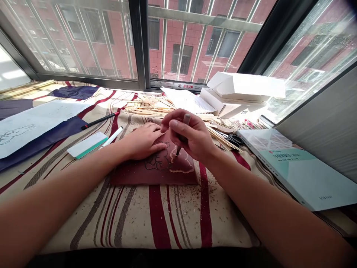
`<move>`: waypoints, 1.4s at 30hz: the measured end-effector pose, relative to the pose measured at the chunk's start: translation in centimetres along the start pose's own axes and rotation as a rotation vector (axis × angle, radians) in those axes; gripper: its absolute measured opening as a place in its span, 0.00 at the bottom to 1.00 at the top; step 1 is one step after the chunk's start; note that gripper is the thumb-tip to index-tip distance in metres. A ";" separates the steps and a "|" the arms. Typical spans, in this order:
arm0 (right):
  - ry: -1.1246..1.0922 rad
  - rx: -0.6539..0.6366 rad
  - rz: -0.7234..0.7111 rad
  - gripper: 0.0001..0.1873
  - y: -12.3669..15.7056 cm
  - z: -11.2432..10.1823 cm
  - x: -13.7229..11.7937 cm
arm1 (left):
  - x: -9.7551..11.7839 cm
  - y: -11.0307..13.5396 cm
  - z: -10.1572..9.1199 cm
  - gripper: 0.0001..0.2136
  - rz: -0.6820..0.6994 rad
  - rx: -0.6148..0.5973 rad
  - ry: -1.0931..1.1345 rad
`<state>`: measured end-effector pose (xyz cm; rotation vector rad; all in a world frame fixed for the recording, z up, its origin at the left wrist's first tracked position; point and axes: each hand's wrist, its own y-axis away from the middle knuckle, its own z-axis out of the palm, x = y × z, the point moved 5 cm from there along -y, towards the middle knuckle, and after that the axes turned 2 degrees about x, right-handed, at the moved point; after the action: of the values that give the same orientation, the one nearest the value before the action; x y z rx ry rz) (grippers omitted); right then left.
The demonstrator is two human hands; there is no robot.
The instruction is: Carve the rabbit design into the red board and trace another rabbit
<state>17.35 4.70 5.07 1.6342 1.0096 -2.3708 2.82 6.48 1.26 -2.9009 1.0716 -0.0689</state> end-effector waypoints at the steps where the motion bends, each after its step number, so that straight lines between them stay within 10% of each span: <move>1: -0.010 -0.020 -0.007 0.17 0.1 0.2 -0.4 | 0.1 0.2 0.0 0.25 -0.006 0.001 0.001; 6: 0.018 -0.034 -0.087 0.13 0.5 0.6 -2.1 | 0.3 0.7 0.0 0.28 -0.018 -0.042 0.027; 15: -0.010 0.096 -0.019 0.37 -0.2 -0.4 -0.2 | -0.1 0.5 0.4 0.29 -0.026 -0.049 0.061; 42: -0.103 0.123 0.007 0.39 -0.3 0.0 0.1 | -0.4 0.5 0.8 0.28 -0.002 -0.046 0.069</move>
<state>17.13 4.94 5.08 1.5318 0.8540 -2.5293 2.20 6.40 0.42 -2.9612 1.0947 -0.1471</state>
